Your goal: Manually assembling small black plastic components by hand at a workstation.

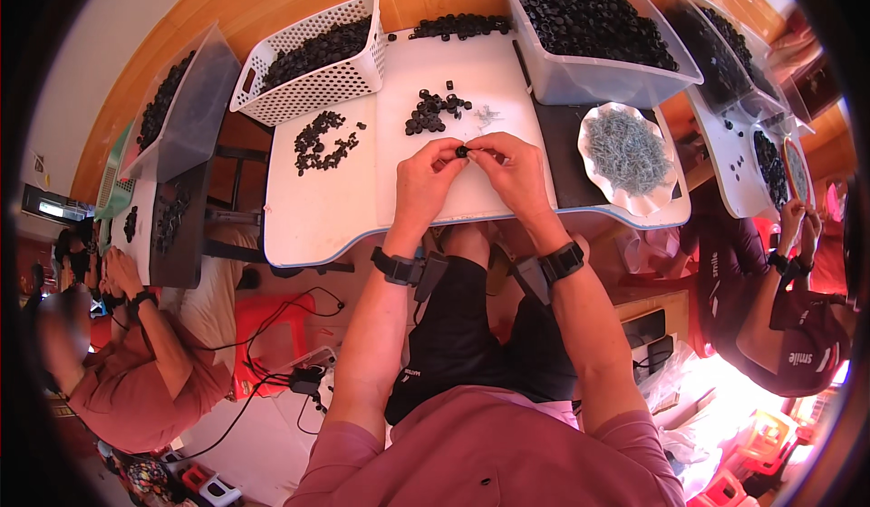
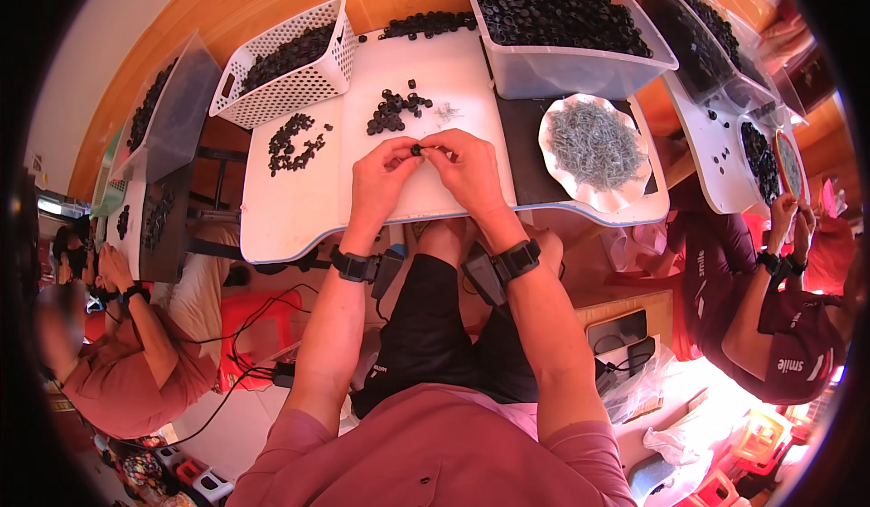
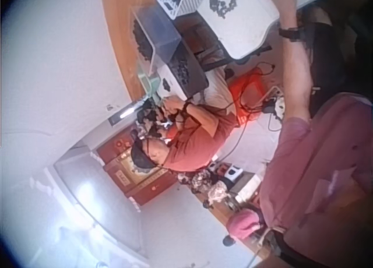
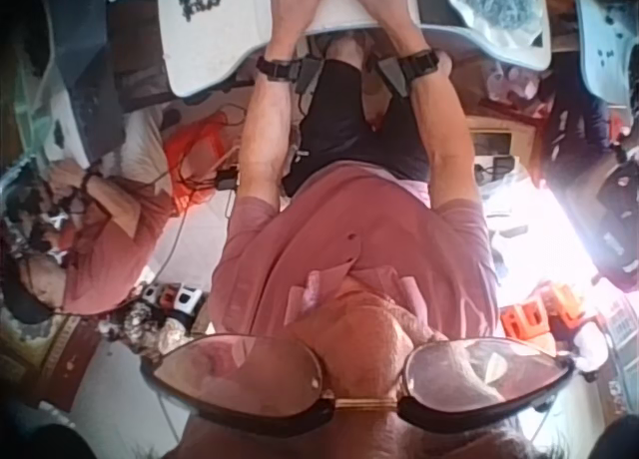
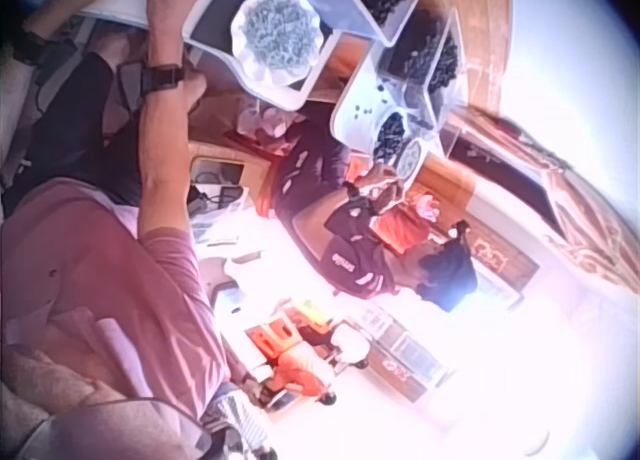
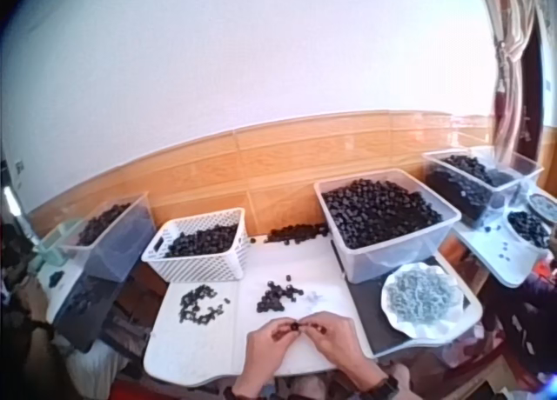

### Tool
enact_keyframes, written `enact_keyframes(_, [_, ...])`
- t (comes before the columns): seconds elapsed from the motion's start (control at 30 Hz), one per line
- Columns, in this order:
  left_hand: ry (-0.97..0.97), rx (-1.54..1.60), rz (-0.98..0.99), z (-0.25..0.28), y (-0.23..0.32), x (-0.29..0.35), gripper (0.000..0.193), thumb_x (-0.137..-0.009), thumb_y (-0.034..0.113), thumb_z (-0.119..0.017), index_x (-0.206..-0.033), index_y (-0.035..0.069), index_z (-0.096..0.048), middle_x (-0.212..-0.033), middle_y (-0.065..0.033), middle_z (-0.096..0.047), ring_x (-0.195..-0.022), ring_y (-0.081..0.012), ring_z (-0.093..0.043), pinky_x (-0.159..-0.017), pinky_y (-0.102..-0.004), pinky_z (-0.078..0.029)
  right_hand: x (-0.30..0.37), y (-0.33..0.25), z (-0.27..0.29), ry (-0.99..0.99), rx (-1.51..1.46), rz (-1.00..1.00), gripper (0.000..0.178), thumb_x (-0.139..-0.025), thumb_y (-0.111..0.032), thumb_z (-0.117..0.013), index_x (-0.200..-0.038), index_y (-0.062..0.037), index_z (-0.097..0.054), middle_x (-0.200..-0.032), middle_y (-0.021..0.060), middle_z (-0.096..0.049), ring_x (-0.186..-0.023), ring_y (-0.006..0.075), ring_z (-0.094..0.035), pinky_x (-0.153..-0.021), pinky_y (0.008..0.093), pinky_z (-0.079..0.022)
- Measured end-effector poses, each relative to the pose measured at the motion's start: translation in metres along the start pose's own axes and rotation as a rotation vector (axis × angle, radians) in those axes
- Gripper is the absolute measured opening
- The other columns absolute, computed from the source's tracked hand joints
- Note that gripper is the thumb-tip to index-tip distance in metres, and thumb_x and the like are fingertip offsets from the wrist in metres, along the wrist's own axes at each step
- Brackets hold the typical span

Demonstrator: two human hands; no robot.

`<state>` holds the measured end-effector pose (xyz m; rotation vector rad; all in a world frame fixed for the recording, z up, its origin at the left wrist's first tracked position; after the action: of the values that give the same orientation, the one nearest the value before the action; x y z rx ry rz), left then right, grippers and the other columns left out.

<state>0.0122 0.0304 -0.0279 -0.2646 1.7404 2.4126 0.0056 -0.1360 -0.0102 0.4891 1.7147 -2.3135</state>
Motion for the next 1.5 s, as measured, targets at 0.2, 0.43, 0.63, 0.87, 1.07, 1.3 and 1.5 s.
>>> enact_keyframes(0.2, [-0.018, -0.028, 0.002, -0.001, 0.003, 0.0, 0.025, -0.087, 0.006, -0.078, -0.112, 0.002, -0.075, -0.086, -0.0103, -0.077, -0.074, -0.0148, -0.072, -0.07, -0.0294, -0.056, 0.001, -0.006, 0.002, 0.025, 0.026, 0.068, 0.012, -0.088, -0.005, -0.075, -0.1, -0.003, -0.078, -0.092, 0.012, -0.076, -0.078, 0.0231, -0.073, -0.068, 0.032, -0.057])
enact_keyframes(0.43, [-0.02, -0.032, -0.012, 0.0, 0.002, 0.001, 0.026, -0.088, 0.008, -0.077, -0.113, 0.002, -0.074, -0.087, -0.011, -0.078, -0.076, -0.0164, -0.073, -0.07, -0.0299, -0.057, 0.001, -0.006, 0.002, 0.023, 0.025, 0.076, 0.011, -0.088, -0.004, -0.075, -0.099, -0.0029, -0.078, -0.092, 0.0114, -0.076, -0.078, 0.0234, -0.073, -0.068, 0.0322, -0.057])
enact_keyframes(0.63, [-0.018, -0.023, 0.005, -0.001, 0.001, 0.001, 0.026, -0.088, 0.008, -0.077, -0.113, 0.002, -0.074, -0.087, -0.0113, -0.078, -0.077, -0.016, -0.074, -0.071, -0.0292, -0.057, 0.002, -0.005, 0.002, 0.036, 0.016, 0.061, 0.011, -0.087, -0.003, -0.076, -0.098, -0.0029, -0.078, -0.092, 0.0113, -0.076, -0.077, 0.0221, -0.072, -0.068, 0.0316, -0.057])
enact_keyframes(0.87, [-0.026, 0.004, -0.005, 0.0, 0.001, 0.001, 0.024, -0.089, 0.008, -0.077, -0.112, 0.002, -0.074, -0.086, -0.0106, -0.078, -0.076, -0.0144, -0.073, -0.07, -0.0287, -0.056, 0.002, -0.008, 0.001, 0.013, 0.037, 0.067, 0.011, -0.088, -0.002, -0.075, -0.099, -0.0025, -0.078, -0.093, 0.0107, -0.076, -0.08, 0.0224, -0.073, -0.068, 0.0316, -0.057])
enact_keyframes(1.07, [-0.013, -0.008, -0.013, 0.0, 0.002, 0.002, 0.023, -0.089, 0.008, -0.077, -0.111, 0.002, -0.073, -0.087, -0.0108, -0.079, -0.075, -0.0157, -0.073, -0.069, -0.0289, -0.056, 0.002, -0.007, 0.001, -0.005, -0.005, 0.07, 0.011, -0.088, -0.001, -0.073, -0.099, -0.0024, -0.078, -0.095, 0.01, -0.077, -0.083, 0.0227, -0.073, -0.07, 0.0321, -0.058])
enact_keyframes(1.3, [-0.02, -0.044, -0.034, -0.001, 0.003, 0.002, 0.024, -0.088, 0.009, -0.077, -0.111, 0.002, -0.073, -0.088, -0.0109, -0.079, -0.075, -0.0176, -0.074, -0.069, -0.0293, -0.056, 0.001, -0.008, -0.001, 0.002, 0.024, 0.128, 0.012, -0.086, 0.002, -0.073, -0.097, -0.0016, -0.077, -0.094, 0.0111, -0.076, -0.083, 0.0256, -0.074, -0.071, 0.0335, -0.058])
enact_keyframes(1.5, [-0.02, -0.076, -0.033, 0.0, 0.005, 0.003, 0.022, -0.088, 0.009, -0.077, -0.109, 0.002, -0.073, -0.088, -0.0113, -0.079, -0.075, -0.0184, -0.075, -0.069, -0.0296, -0.057, 0.002, -0.013, -0.002, 0.016, 0.067, 0.201, 0.012, -0.084, 0.004, -0.072, -0.095, -0.0012, -0.076, -0.093, 0.0119, -0.075, -0.084, 0.0284, -0.073, -0.072, 0.0351, -0.058])
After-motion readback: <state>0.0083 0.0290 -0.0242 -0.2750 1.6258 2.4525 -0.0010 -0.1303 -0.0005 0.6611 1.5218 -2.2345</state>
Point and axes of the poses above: each hand's wrist, its own x-axis away from the middle knuckle, its own z-axis out of the back of the hand, y = z × x, the point moved 7 cm from there along -x, towards the middle knuckle
